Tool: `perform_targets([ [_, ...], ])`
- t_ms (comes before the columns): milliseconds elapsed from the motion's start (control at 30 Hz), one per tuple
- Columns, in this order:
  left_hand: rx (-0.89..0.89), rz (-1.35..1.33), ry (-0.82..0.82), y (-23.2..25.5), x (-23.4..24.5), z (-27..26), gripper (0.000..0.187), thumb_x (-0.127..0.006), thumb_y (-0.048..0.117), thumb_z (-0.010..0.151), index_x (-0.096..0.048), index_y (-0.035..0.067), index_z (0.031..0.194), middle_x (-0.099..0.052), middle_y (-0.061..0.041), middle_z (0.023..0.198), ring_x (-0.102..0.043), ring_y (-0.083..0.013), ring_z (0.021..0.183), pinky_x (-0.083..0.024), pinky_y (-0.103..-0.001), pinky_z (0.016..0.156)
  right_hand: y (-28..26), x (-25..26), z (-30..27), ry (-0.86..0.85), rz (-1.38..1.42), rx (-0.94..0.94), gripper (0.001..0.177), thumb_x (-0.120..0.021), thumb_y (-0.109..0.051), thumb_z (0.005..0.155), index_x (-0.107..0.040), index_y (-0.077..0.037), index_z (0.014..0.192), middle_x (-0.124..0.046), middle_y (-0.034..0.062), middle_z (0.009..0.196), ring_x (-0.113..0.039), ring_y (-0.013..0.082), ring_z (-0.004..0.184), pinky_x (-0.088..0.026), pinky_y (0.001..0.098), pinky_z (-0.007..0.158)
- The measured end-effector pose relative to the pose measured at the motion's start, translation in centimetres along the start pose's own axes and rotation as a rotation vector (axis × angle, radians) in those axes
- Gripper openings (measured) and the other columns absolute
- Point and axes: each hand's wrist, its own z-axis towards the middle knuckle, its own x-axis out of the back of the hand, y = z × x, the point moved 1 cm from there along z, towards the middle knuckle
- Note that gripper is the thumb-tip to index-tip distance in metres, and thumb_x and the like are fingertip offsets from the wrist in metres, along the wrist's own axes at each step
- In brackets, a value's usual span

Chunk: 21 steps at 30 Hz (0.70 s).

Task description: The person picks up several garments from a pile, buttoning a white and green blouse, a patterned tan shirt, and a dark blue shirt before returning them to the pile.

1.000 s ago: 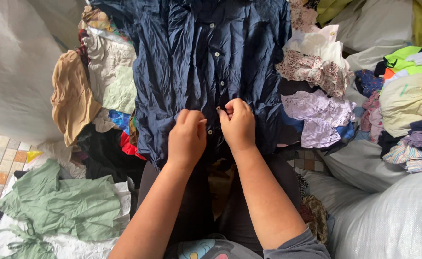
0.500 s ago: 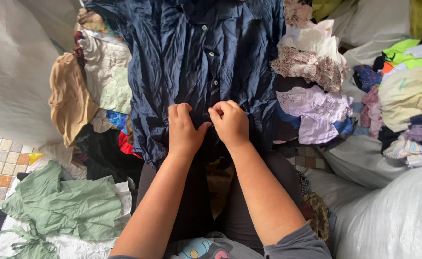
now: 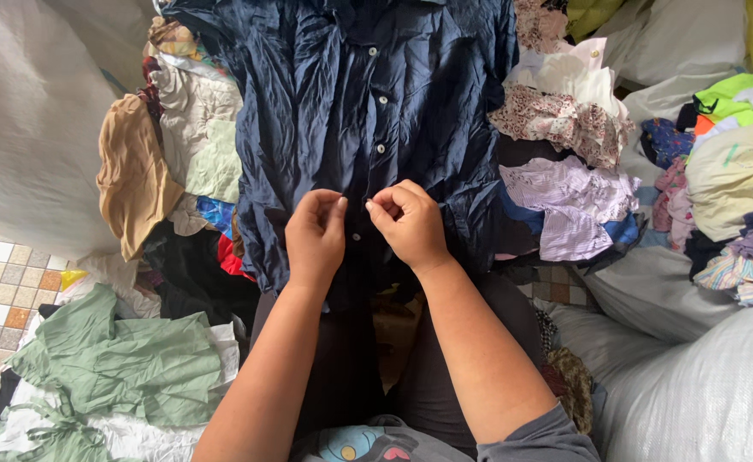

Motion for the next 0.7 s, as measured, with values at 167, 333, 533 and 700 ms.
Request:
perform_targets([
  [167,0.363,-0.601,-0.046,-0.5,-1.0,-0.3,0.005,-0.068,0.009,0.098,-0.07,0.009,0.102,-0.069,0.001,0.077,-0.06,-0.0064,0.068,-0.052,-0.019,0.064,-1.0,-0.2,0.1,0.001,0.174,-0.055,0.005,-0.08,-0.014,0.087,-0.076,-0.013,0.083,-0.061,0.0009,0.07,-0.063,0.0111,0.062,-0.052,0.0226,0.054],
  [333,0.434,-0.774,-0.069,0.4,-1.1,-0.3,0.014,-0.07,0.007,0.096,-0.071,0.006,0.11,-0.07,-0.001,0.08,-0.063,-0.0075,0.066,-0.053,-0.018,0.063,-1.2,0.6,0.5,0.045,0.142,-0.025,0.006,-0.077,-0.012,0.089,-0.075,-0.01,0.084,-0.058,0.0033,0.069,-0.061,0.0144,0.06,-0.05,0.0251,0.052],
  [533,0.488,-0.783,-0.079,-2.2,-2.6,-0.7,0.017,-0.071,0.007,0.096,-0.074,0.004,0.112,-0.073,-0.003,0.082,-0.066,-0.0093,0.067,-0.057,-0.019,0.063,-1.1,0.9,0.4,0.133,-0.058,0.075,0.009,-0.08,-0.009,0.082,-0.073,-0.012,0.076,-0.058,0.0001,0.066,-0.062,0.0144,0.058,-0.052,0.0236,0.05],
  [700,0.522,-0.802,-0.061,-2.2,-3.3,-1.0,0.016,-0.071,0.006,0.096,-0.074,0.002,0.111,-0.073,-0.005,0.082,-0.068,-0.0099,0.069,-0.058,-0.021,0.064,-2.1,0.9,0.2,0.131,-0.07,0.101,0.011,-0.08,-0.011,0.081,-0.072,-0.014,0.074,-0.059,-0.0015,0.065,-0.064,0.0134,0.057,-0.053,0.0244,0.05],
])
